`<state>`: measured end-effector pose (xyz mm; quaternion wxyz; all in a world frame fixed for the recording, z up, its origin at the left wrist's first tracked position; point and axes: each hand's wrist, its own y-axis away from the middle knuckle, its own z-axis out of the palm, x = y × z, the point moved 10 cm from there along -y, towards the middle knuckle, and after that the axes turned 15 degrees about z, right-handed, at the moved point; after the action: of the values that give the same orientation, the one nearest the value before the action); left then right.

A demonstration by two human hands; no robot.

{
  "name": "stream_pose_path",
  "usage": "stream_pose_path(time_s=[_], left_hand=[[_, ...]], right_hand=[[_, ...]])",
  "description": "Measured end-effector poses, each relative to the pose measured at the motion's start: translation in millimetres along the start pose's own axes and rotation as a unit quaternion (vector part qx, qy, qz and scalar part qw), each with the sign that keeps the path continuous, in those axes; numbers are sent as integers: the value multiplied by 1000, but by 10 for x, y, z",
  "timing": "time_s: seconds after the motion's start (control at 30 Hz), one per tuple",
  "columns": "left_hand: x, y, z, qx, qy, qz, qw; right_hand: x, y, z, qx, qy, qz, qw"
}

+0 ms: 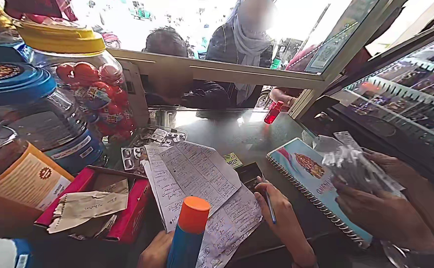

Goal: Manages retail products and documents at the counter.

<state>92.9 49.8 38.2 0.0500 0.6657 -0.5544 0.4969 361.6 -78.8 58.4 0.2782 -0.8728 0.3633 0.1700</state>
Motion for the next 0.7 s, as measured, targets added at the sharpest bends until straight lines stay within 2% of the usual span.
stream_pose_path(time_s=[0.2,0.47,0.7], left_hand=[[-87,147,-287,56,-44,-38,997],[-157,256,-322,122,-32,-49,991],[-145,231,-249,116,-4,-15,993]], right_hand=[[7,207,72,-53,-68,-11,996],[11,207,135,-40,17,-33,999],[222,-96,21,-32,72,-3,997]])
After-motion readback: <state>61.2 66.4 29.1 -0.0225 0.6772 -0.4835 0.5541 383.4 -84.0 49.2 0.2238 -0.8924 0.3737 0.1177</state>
